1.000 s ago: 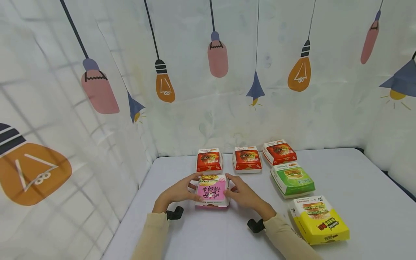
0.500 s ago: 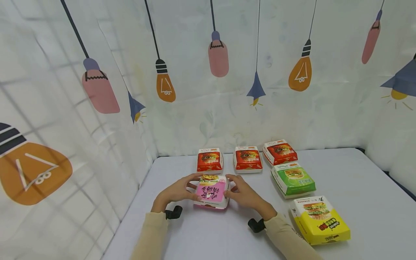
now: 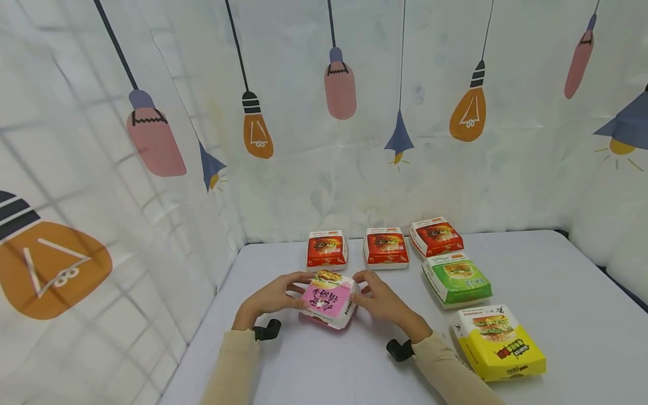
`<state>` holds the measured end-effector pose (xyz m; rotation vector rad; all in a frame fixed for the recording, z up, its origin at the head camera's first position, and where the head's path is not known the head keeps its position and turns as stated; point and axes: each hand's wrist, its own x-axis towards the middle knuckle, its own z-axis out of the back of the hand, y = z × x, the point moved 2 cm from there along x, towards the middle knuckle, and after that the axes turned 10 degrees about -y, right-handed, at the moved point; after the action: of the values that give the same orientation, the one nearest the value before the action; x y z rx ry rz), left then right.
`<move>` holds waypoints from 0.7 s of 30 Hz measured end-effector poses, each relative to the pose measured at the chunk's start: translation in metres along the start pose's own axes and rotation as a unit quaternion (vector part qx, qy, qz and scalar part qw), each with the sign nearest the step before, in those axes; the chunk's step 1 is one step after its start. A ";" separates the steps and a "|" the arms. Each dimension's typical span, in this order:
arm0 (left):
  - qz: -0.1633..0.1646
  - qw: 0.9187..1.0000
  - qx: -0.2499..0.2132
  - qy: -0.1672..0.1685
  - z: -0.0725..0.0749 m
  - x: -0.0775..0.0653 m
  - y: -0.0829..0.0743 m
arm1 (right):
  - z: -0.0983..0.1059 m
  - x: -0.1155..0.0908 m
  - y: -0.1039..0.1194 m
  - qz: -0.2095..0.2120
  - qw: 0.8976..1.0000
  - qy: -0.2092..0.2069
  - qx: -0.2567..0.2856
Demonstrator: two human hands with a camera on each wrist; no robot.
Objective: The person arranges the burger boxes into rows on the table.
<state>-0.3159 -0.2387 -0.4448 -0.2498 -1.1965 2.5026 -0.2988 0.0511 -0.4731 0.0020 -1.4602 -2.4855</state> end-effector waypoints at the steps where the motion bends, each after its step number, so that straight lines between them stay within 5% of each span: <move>1: -0.001 1.000 -0.002 0.000 0.000 0.000 0.001 | 0.000 0.000 0.000 -0.002 1.000 -0.002 0.001; 21: 0.018 1.000 -0.014 -0.018 0.000 0.001 0.005 | -0.001 0.002 -0.002 0.015 1.000 -0.005 -0.007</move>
<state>-0.3180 -0.2408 -0.4488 -0.2362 -1.2532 2.5319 -0.3011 0.0510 -0.4748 -0.0341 -1.4358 -2.4760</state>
